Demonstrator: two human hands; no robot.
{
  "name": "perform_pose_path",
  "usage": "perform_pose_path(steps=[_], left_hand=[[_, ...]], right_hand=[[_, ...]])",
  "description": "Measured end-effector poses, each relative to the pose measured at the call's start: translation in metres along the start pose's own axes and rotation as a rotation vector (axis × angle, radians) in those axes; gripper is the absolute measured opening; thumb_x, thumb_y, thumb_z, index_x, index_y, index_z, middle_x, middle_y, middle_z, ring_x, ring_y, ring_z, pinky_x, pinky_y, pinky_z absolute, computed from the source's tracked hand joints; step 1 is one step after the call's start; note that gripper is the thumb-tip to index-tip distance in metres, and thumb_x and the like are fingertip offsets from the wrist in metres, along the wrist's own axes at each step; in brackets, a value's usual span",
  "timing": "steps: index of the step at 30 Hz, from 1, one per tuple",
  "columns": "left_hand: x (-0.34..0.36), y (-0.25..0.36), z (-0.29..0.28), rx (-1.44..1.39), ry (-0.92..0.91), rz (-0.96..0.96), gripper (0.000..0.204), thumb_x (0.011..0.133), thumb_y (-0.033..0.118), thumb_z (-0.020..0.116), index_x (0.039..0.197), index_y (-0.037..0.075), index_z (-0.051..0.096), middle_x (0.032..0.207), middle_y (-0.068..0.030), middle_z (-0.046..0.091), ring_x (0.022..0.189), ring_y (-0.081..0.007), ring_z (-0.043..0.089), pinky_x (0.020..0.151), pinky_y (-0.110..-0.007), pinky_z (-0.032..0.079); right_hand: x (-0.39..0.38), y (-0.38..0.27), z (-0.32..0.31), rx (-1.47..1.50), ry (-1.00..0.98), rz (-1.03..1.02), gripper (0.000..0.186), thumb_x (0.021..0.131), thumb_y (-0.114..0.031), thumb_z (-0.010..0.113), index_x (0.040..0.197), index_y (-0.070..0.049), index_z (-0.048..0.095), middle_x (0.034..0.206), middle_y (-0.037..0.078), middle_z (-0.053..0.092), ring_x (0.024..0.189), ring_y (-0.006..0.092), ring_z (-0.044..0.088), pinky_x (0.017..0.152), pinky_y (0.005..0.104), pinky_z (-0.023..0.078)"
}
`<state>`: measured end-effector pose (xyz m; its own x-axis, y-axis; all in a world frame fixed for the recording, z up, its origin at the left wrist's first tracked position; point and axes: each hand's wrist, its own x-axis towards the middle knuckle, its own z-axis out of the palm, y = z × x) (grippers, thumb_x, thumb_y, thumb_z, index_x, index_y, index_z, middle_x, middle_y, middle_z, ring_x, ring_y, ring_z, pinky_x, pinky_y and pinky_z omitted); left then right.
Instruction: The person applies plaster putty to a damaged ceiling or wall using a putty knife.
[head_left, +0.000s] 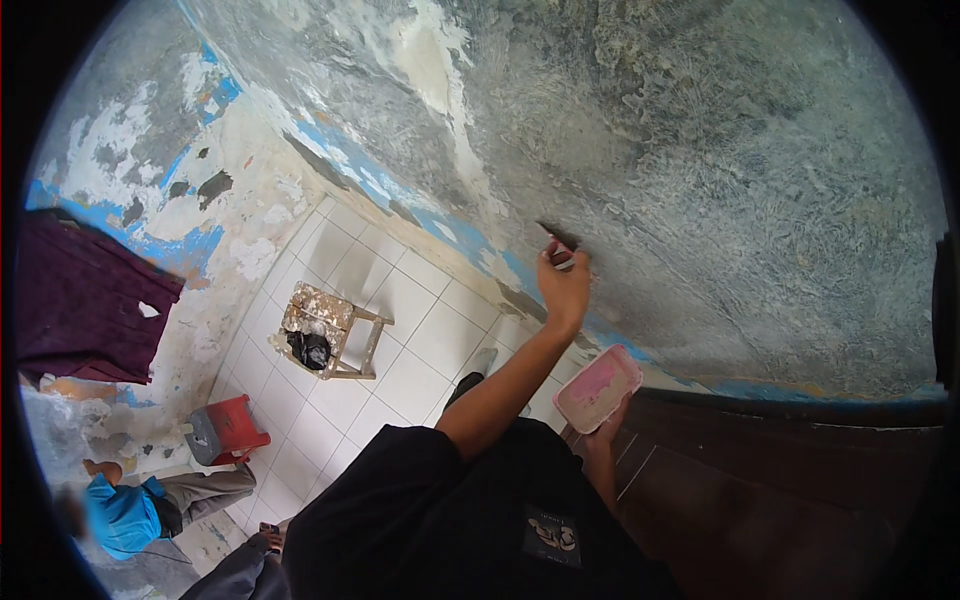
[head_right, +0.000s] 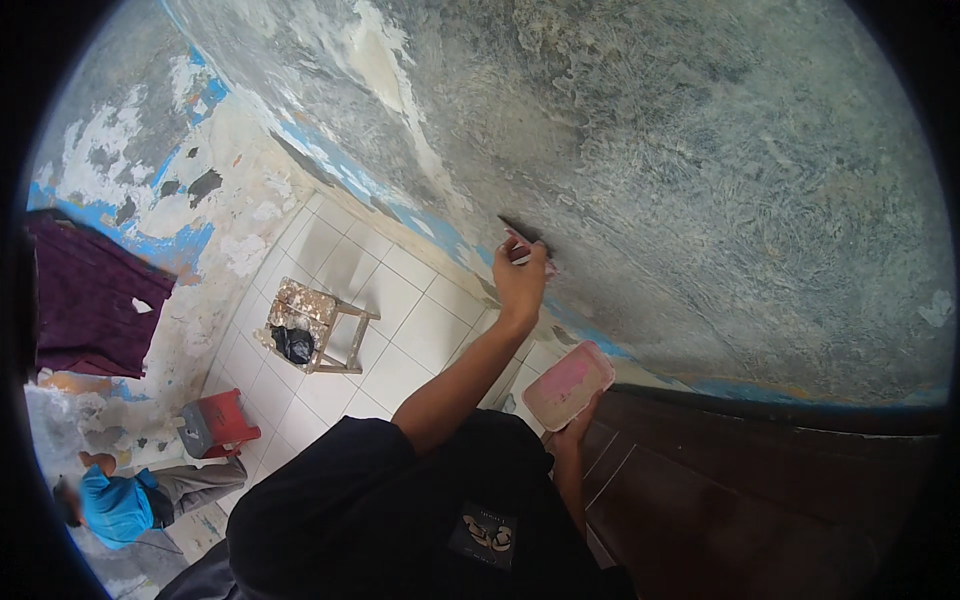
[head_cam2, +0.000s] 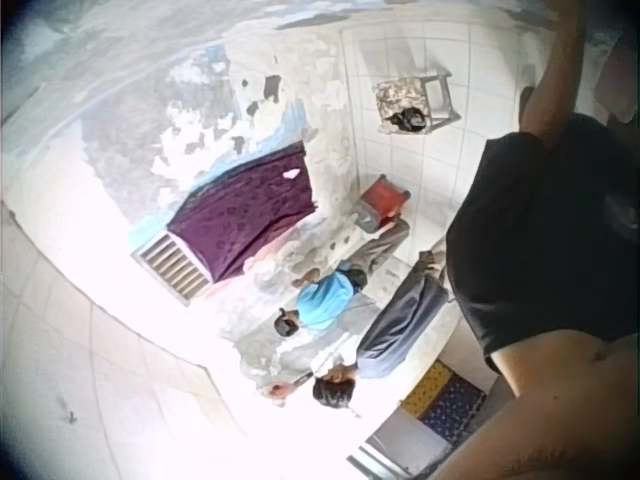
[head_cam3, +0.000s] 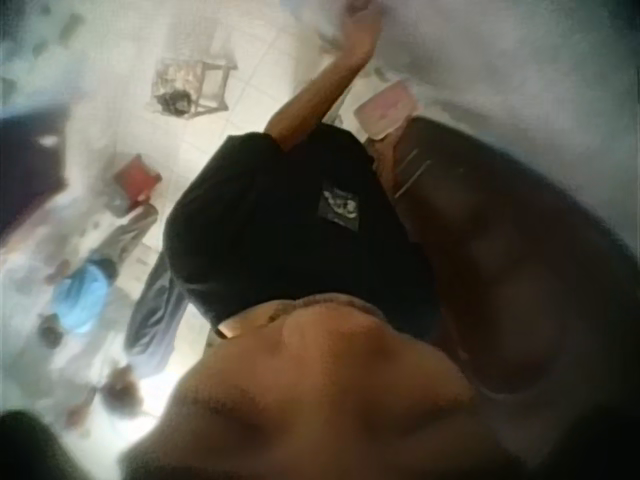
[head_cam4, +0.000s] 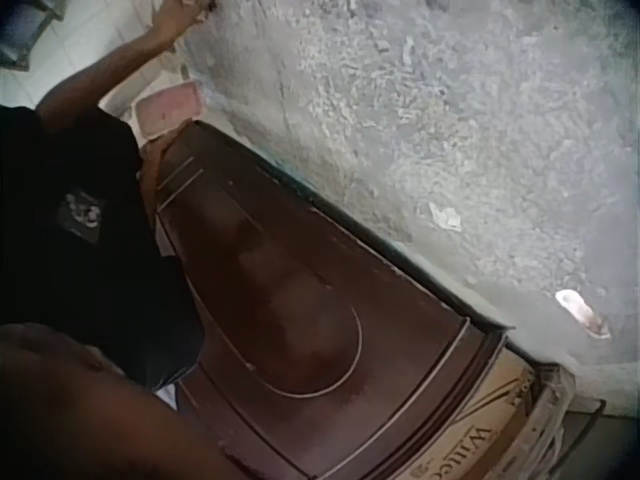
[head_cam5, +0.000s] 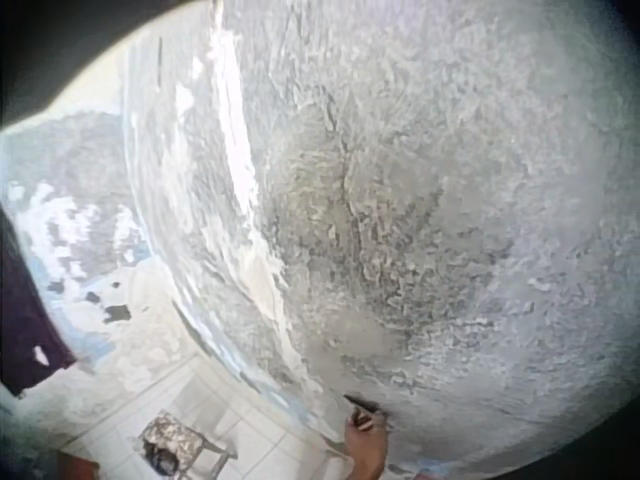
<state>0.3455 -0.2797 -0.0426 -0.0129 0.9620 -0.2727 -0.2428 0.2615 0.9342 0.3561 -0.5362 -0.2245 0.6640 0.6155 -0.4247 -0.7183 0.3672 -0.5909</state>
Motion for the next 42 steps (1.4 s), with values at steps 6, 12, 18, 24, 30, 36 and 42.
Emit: perform_pose_path(steps=[6, 12, 18, 24, 30, 36, 42], left_hand=[[-0.052, 0.011, -0.022, -0.161, -0.226, -0.019, 0.027, 0.090, 0.012, 0.065, 0.108, -0.007, 0.059, 0.096, -0.0131, 0.066, 0.083, -0.0172, 0.064, 0.072, -0.031, 0.053], [-0.041, -0.070, -0.069, -0.155, -0.150, -0.306, 0.021, 0.092, 0.007, 0.060, 0.109, -0.006, 0.059, 0.100, -0.0149, 0.066, 0.082, -0.0213, 0.068, 0.069, -0.034, 0.062], [0.021, -0.108, -0.031, -0.113, -0.185, -0.471, 0.020, 0.092, 0.005, 0.062, 0.108, -0.005, 0.058, 0.101, -0.0132, 0.064, 0.082, -0.0209, 0.067, 0.072, -0.035, 0.063], [-0.051, -0.018, 0.034, -0.243, -0.111, -0.307, 0.018, 0.091, 0.006, 0.062, 0.107, -0.002, 0.060, 0.099, -0.0082, 0.062, 0.082, -0.0162, 0.060, 0.063, -0.032, 0.059], [-0.125, 0.011, -0.009, -0.232, -0.398, -0.242, 0.028, 0.094, 0.008, 0.064, 0.119, -0.004, 0.057, 0.113, -0.0108, 0.060, 0.097, -0.0189, 0.063, 0.080, -0.034, 0.060], [-0.123, -0.015, -0.102, -0.110, -0.558, -0.356, 0.025, 0.097, 0.013, 0.062, 0.117, -0.002, 0.063, 0.101, -0.0100, 0.069, 0.087, -0.0135, 0.065, 0.075, -0.028, 0.053], [-0.077, -0.025, -0.172, 0.194, -0.676, -0.276, 0.027, 0.098, 0.020, 0.062, 0.113, -0.002, 0.065, 0.090, -0.0072, 0.071, 0.075, -0.0107, 0.063, 0.066, -0.027, 0.050]], right_hand=[[-0.004, -0.010, -0.020, -0.015, -0.004, -0.021, 0.069, 0.102, -0.058, 0.040, 0.153, -0.013, 0.031, 0.151, 0.010, 0.041, 0.136, 0.0306, 0.043, 0.115, 0.0473, 0.035], [-0.007, -0.022, -0.043, -0.018, 0.052, -0.063, 0.074, 0.100, -0.061, 0.041, 0.155, -0.013, 0.029, 0.153, 0.011, 0.039, 0.138, 0.0329, 0.041, 0.114, 0.0489, 0.035], [-0.022, -0.037, -0.021, 0.025, 0.115, -0.033, 0.066, 0.102, -0.057, 0.042, 0.150, -0.014, 0.037, 0.146, 0.008, 0.046, 0.132, 0.0294, 0.047, 0.112, 0.0475, 0.039], [-0.023, -0.030, -0.042, -0.037, 0.102, -0.073, 0.075, 0.100, -0.061, 0.041, 0.155, -0.013, 0.029, 0.155, 0.011, 0.037, 0.140, 0.0327, 0.040, 0.115, 0.0487, 0.034], [-0.035, -0.023, -0.019, 0.004, -0.002, -0.008, 0.074, 0.100, -0.060, 0.042, 0.155, -0.011, 0.028, 0.154, 0.012, 0.038, 0.139, 0.0321, 0.040, 0.114, 0.0479, 0.035], [-0.025, -0.019, -0.009, -0.012, -0.003, 0.077, 0.072, 0.101, -0.058, 0.041, 0.153, -0.009, 0.031, 0.151, 0.011, 0.041, 0.137, 0.0299, 0.043, 0.114, 0.0457, 0.035], [-0.024, -0.002, 0.017, -0.081, 0.003, 0.046, 0.067, 0.102, -0.054, 0.045, 0.150, -0.008, 0.036, 0.141, 0.012, 0.050, 0.127, 0.0280, 0.052, 0.107, 0.0430, 0.044]])
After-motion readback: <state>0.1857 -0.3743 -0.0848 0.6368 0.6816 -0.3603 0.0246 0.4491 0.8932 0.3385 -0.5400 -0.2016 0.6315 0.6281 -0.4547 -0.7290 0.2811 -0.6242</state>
